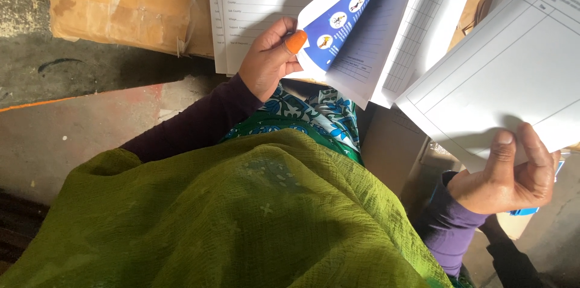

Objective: The person sits and sorts through a stack of papers and booklets on a wooden table. They separate the pages, flip through them, and place them into piles or a cardboard box. Another person's hands are visible assisting with the sorting.

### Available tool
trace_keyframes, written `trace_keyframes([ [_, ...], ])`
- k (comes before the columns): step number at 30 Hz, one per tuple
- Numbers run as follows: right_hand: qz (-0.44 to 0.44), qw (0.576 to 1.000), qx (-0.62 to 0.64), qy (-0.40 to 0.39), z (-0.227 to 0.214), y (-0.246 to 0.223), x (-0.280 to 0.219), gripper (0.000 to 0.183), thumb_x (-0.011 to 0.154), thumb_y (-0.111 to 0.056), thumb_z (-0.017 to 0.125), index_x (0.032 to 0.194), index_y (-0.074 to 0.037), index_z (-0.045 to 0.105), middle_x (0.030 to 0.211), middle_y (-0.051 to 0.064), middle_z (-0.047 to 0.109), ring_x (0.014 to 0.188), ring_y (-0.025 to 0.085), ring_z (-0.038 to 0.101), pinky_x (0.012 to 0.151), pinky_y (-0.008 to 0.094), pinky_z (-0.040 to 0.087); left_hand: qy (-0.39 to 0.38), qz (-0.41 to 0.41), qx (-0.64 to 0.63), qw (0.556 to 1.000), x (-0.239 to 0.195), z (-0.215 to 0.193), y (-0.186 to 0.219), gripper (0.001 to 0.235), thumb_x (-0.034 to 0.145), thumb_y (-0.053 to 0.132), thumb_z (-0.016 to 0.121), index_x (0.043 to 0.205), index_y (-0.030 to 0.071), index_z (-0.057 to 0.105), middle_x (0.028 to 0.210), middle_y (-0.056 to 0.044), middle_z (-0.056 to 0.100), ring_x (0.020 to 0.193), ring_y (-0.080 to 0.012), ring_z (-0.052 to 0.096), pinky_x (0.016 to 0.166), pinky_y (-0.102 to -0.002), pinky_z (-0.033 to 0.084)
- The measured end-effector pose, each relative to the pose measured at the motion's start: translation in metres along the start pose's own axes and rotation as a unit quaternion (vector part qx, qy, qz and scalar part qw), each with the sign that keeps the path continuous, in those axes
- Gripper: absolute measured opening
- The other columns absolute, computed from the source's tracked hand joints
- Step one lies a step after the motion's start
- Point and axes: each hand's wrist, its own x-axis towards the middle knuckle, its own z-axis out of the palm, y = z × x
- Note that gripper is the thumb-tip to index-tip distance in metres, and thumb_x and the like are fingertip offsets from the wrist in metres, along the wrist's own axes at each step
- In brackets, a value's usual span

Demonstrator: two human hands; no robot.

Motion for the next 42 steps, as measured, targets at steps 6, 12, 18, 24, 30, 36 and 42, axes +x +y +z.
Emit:
trace_keyframes([
  [6,-0.026,0.997,0.026,-0.067,0.007,0.01,0.008,0.017,0.094,0.004,0.065,0.108,-0.003,0.07,0.091,0.014,0.068,0.069,0.018,0.053,0.067,0.036,0.045,0.084,-0.042,-0.007,0.996,-0.004,0.003,0.01,0.031,0.088,0.006,0.044,0.118,0.005,0.052,0.115,-0.014,0.06,0.097,-0.0258,0.062,0.088,-0.041,0.056],
  [12,0.107,0.985,-0.018,-0.13,0.058,-0.01,0.018,0.021,0.087,0.001,0.064,0.106,-0.007,0.069,0.105,0.012,0.071,0.099,0.024,0.069,0.09,0.036,0.06,0.01,0.022,-0.061,0.998,-0.004,-0.014,-0.002,0.044,0.097,0.029,0.051,0.132,0.004,0.043,0.135,-0.024,0.052,0.129,-0.0413,0.05,0.107,-0.057,0.045],
  [18,0.18,0.974,0.082,-0.112,0.115,0.011,0.007,0.021,0.079,0.004,0.078,0.096,-0.007,0.075,0.092,0.013,0.072,0.097,0.023,0.067,0.099,0.036,0.041,-0.015,0.029,-0.112,0.993,0.0,-0.034,-0.017,0.022,0.101,0.026,0.051,0.12,0.016,0.05,0.127,-0.015,0.059,0.12,-0.0371,0.059,0.105,-0.057,0.048],
  [24,0.196,0.968,0.086,-0.132,0.126,0.01,-0.003,0.017,0.081,-0.004,0.08,0.097,-0.008,0.074,0.089,0.008,0.071,0.091,0.016,0.063,0.095,0.036,0.043,-0.031,0.031,-0.109,0.993,0.004,-0.038,-0.025,0.03,0.102,0.028,0.048,0.128,0.013,0.044,0.133,-0.018,0.055,0.123,-0.0404,0.055,0.103,-0.058,0.047],
  [30,0.195,0.961,0.086,-0.177,0.124,0.013,-0.008,0.017,0.091,-0.021,0.072,0.101,-0.007,0.073,0.091,0.011,0.069,0.095,0.02,0.064,0.099,0.041,0.042,-0.074,0.038,-0.067,0.994,0.003,-0.04,-0.028,0.035,0.104,0.031,0.042,0.135,0.015,0.038,0.14,-0.02,0.048,0.13,-0.0428,0.047,0.107,-0.062,0.039],
  [36,0.23,0.942,0.098,-0.225,0.123,0.034,-0.019,0.065,0.098,-0.06,0.038,0.105,-0.005,0.07,0.104,0.018,0.065,0.108,0.03,0.059,0.102,0.047,0.037,-0.237,0.1,0.055,0.965,0.002,0.002,-0.051,0.054,0.103,0.046,0.035,0.135,0.005,0.048,0.14,-0.026,0.047,0.133,-0.0413,0.044,0.113,-0.059,0.029],
  [42,0.236,0.949,0.159,-0.138,0.126,0.031,-0.026,0.037,0.071,0.009,0.082,0.104,0.0,0.069,0.089,0.01,0.069,0.084,0.017,0.064,0.082,0.033,0.053,-0.121,0.252,0.331,0.901,-0.006,0.025,-0.047,0.032,0.093,0.005,0.065,0.122,0.017,0.058,0.126,-0.002,0.059,0.124,-0.0247,0.053,0.105,-0.043,0.042],
])
